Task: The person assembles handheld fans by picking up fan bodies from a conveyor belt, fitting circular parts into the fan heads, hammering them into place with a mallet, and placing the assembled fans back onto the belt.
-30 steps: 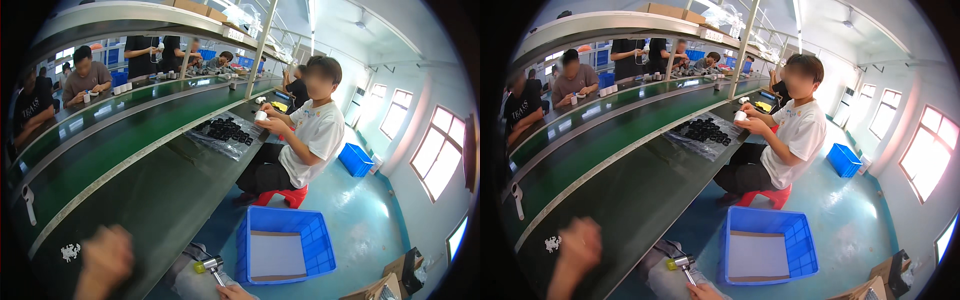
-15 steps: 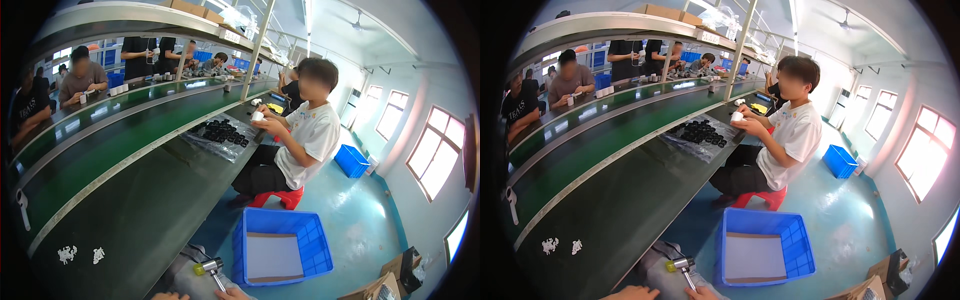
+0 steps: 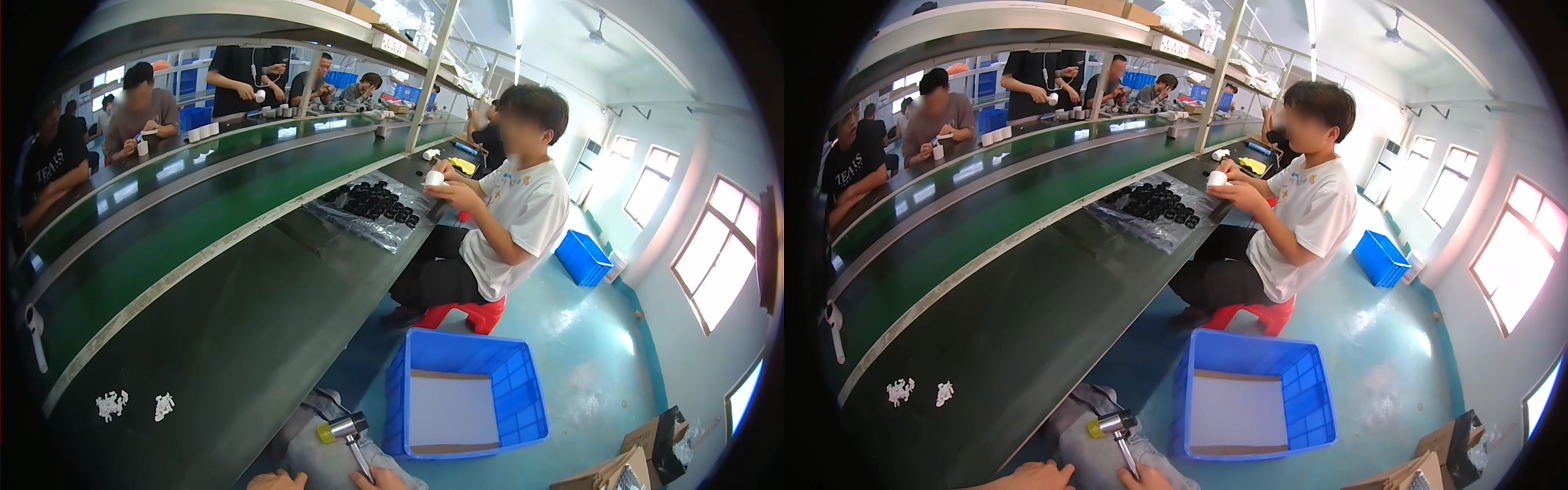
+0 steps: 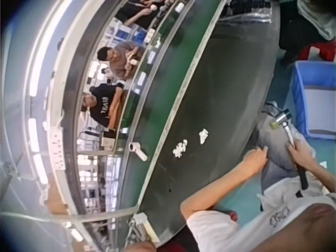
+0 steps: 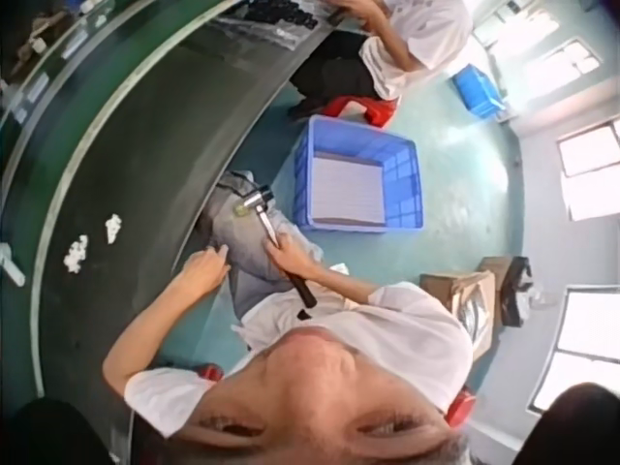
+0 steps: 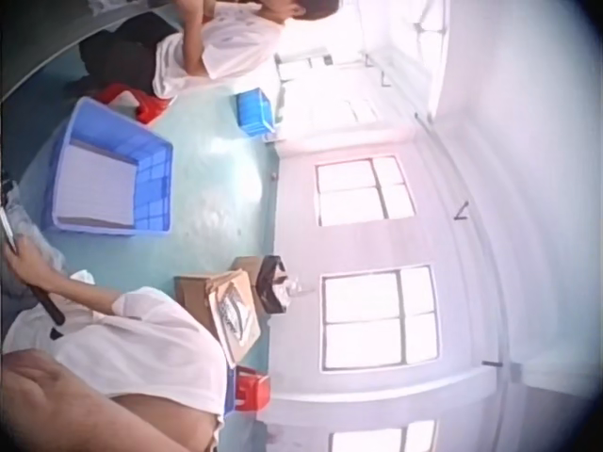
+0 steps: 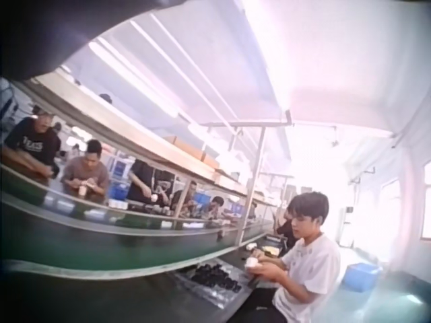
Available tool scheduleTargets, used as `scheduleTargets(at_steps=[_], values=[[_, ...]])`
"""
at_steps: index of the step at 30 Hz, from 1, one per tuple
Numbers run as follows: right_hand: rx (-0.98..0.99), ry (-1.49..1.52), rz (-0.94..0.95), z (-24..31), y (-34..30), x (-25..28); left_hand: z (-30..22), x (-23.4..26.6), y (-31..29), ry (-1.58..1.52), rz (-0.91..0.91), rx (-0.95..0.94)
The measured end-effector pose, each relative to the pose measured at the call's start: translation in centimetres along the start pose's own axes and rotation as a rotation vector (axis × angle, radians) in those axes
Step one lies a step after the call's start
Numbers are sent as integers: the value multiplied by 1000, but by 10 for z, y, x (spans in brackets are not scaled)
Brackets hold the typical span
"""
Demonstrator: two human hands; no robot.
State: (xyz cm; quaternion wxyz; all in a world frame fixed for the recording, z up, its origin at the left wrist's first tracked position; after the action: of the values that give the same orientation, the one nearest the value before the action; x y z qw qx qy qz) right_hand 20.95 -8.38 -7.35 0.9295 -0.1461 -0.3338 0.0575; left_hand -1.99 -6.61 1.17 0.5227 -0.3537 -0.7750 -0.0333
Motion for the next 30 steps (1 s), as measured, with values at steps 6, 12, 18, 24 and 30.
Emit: scheduleTargets(at_steps=[6, 12, 18, 24, 30], values=[[50, -22, -50, -6, 1, -5, -2, 3, 2, -1, -26, -22], [60, -28, -60, 11, -7, 5, -3, 3, 0, -54, -19, -32], [101, -52, -62, 11, -3, 5, -22, 40, 7, -250, -173, -178], [94, -13, -1, 7, 6, 10, -93, 203, -13, -859, -1334, -430], [23, 26, 57, 29, -6, 7, -91, 201, -17, -825, -1399, -359]])
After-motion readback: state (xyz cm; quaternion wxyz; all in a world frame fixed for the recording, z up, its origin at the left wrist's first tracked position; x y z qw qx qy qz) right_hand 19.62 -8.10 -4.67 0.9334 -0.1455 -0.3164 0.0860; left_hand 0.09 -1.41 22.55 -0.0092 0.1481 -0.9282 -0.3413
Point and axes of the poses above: each hand's wrist, its own y-axis towards the middle knuckle, its own x-axis out of the back of the hand, z = x × y, the point moved 1 cm from there along y, towards the middle knuckle, and after that the axes turned 7 degrees about -y, right-handed, at the moved point
